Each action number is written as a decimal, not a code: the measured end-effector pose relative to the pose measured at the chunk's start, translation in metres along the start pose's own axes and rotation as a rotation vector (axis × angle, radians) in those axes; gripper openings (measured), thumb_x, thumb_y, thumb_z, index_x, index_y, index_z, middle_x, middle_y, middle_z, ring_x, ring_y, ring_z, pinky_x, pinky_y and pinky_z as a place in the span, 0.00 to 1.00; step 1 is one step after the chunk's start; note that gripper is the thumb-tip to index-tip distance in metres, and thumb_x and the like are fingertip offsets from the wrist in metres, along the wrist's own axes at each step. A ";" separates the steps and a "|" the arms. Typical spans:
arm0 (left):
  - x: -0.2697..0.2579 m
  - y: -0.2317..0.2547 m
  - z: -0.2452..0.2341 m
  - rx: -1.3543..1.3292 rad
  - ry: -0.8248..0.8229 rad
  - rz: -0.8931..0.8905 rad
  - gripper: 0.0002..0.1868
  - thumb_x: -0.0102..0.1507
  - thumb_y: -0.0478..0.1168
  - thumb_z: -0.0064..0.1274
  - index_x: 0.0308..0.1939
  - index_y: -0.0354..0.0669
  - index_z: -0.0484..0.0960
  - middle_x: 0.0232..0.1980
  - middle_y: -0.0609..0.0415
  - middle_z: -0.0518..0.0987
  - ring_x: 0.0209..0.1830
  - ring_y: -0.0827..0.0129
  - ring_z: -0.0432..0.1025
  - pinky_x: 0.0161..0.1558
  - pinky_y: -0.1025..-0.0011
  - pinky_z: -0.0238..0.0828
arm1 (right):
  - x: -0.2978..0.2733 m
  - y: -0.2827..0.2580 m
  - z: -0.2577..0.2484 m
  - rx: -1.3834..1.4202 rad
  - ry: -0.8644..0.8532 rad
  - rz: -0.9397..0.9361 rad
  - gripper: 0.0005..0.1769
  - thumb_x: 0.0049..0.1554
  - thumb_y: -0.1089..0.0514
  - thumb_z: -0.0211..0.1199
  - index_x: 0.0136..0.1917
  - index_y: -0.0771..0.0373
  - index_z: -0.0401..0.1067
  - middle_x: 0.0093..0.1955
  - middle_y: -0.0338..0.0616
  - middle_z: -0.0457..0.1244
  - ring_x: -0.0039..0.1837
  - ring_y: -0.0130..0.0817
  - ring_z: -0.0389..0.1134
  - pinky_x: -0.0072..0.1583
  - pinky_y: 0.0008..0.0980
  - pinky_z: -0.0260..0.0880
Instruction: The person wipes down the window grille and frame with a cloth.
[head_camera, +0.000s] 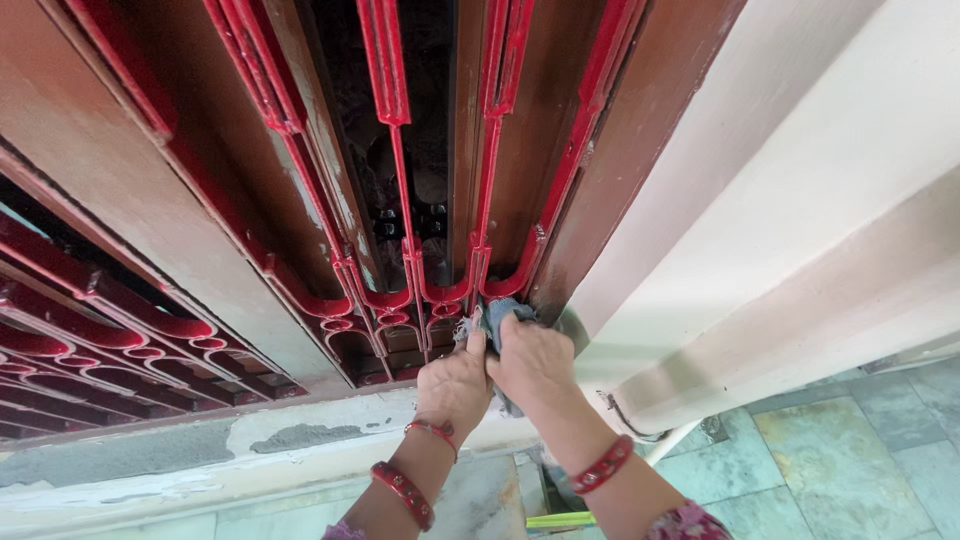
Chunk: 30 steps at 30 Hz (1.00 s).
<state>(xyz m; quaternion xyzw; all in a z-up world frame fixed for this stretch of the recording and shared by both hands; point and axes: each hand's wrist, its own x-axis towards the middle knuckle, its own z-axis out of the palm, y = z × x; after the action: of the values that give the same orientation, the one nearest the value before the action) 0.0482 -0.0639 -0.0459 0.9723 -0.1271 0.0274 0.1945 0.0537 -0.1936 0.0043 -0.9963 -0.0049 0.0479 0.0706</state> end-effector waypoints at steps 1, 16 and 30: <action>0.001 -0.001 0.000 0.000 -0.048 -0.030 0.35 0.64 0.44 0.48 0.74 0.42 0.59 0.46 0.46 0.83 0.38 0.52 0.80 0.38 0.57 0.77 | 0.008 0.000 0.007 0.008 0.017 -0.024 0.23 0.53 0.43 0.66 0.52 0.62 0.70 0.46 0.52 0.70 0.49 0.50 0.73 0.53 0.50 0.71; 0.001 0.012 -0.031 -0.201 0.231 -0.080 0.12 0.58 0.36 0.50 0.45 0.46 0.80 0.50 0.47 0.78 0.42 0.47 0.78 0.41 0.52 0.75 | 0.002 0.004 -0.003 1.201 -0.146 0.130 0.28 0.51 0.55 0.62 0.64 0.66 0.65 0.55 0.58 0.67 0.57 0.48 0.69 0.55 0.44 0.68; -0.017 0.032 -0.096 -0.268 0.785 0.182 0.07 0.61 0.37 0.54 0.42 0.40 0.77 0.62 0.38 0.80 0.46 0.47 0.77 0.40 0.60 0.79 | -0.029 0.008 -0.139 -0.373 0.732 -0.599 0.27 0.53 0.41 0.62 0.42 0.72 0.76 0.81 0.63 0.49 0.83 0.52 0.44 0.77 0.61 0.39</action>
<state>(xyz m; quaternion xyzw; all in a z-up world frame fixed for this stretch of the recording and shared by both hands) 0.0229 -0.0517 0.0532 0.8389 -0.1312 0.3959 0.3497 0.0378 -0.2210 0.1430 -0.8984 -0.2736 -0.3284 -0.1009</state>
